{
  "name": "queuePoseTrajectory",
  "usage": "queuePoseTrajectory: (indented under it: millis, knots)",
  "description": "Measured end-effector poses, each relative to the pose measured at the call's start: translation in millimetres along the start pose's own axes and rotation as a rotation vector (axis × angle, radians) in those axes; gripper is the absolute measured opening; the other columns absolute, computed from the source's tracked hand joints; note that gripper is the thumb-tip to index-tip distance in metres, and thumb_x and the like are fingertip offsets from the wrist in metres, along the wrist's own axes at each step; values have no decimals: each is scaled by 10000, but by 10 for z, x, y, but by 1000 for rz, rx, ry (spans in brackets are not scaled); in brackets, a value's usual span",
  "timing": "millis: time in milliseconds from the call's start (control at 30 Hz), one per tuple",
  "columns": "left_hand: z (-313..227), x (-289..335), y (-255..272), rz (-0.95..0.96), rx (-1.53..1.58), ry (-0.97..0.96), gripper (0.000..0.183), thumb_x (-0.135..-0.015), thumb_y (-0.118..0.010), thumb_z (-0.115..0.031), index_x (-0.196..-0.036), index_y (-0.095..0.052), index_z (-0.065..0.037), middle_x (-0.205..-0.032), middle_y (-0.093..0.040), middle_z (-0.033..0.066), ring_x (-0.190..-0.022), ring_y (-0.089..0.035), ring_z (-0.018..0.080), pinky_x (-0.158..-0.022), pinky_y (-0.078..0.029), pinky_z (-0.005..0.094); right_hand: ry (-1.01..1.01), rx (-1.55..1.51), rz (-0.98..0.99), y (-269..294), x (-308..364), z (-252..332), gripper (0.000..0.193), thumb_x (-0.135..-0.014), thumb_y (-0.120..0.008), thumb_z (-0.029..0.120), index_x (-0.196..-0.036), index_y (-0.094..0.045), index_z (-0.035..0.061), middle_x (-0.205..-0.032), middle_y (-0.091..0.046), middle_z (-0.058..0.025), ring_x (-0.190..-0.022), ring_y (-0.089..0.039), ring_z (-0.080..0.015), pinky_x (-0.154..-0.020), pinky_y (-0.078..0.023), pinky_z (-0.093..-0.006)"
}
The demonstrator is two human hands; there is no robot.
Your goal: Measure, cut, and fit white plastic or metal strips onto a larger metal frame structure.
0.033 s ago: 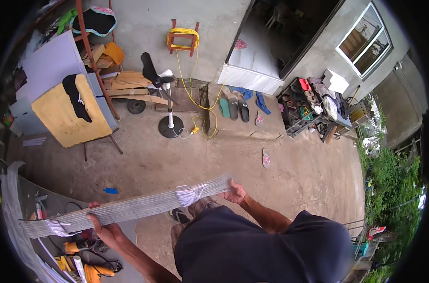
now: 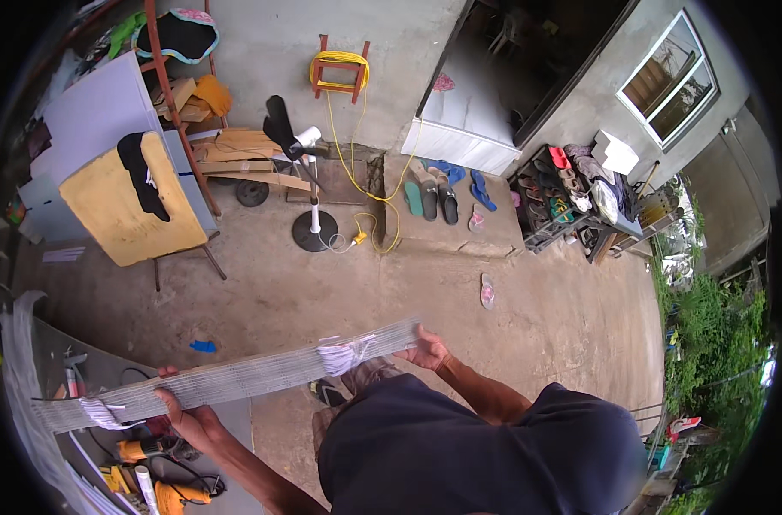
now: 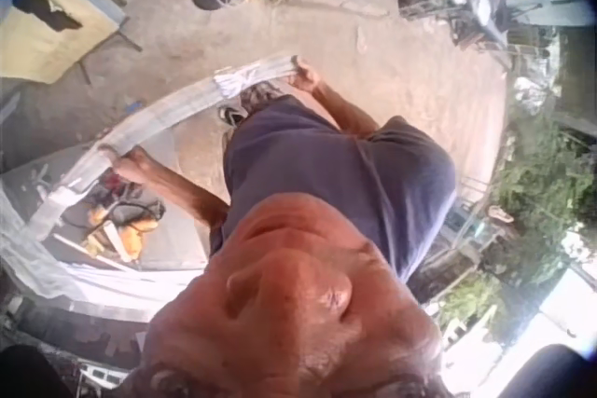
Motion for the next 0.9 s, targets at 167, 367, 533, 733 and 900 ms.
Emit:
queuePoseTrajectory:
  millis: [167,367,533,733,900]
  knots:
    - [-376,-528,-125,-320,-99,-221,404,-932,-631,-186,-1241,-490,34,-1161,-595,109,-1130,-562,227,-1001,-447,388,-202,157,48,-428,-1068,-26,608,-859,-685,391,-1303,-507,15,-1314,-557,-180,-1226,-527,-350,-1044,-420,-525]
    - [-708,-1149,-217,-440,-148,-452,387,-952,-584,-190,-1229,-465,53,-1194,-582,182,-1140,-574,293,-969,-491,521,-364,312,226,-1058,-2424,12,543,-866,-696,312,-1315,-506,73,-1264,-588,-147,-1159,-574,-342,-963,-485,-523]
    - [-1059,-1371,-66,-568,-150,-623,380,-956,-568,-181,-1242,-449,39,-1194,-586,185,-1136,-581,307,-966,-492,553,-573,427,278,-1616,-3533,-237,556,-863,-701,329,-1307,-504,58,-1216,-608,-126,-1119,-594,-309,-922,-513,-486]
    - [-1379,-1700,-75,-590,-147,-722,370,-976,-533,-203,-1236,-488,56,-1216,-587,176,-1171,-562,303,-1053,-418,559,-705,317,447,-2096,-4596,-666,539,-913,-640,328,-1310,-461,11,-1194,-613,-167,-1065,-627,-325,-832,-551,-521]
    - [-1619,-2074,49,-596,-146,-776,295,-981,-522,-191,-1145,-527,54,-1142,-620,189,-1108,-606,327,-951,-501,578,-788,321,492,-2562,-5209,-1029,547,-929,-617,334,-1333,-435,13,-1187,-616,-175,-1053,-633,-327,-788,-576,-507]
Point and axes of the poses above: each hand's wrist, its own x-axis away from the middle knuckle, its own y-axis out of the back of the hand, z = x × y, the point moved 1 cm from there along -x, towards the middle knuckle
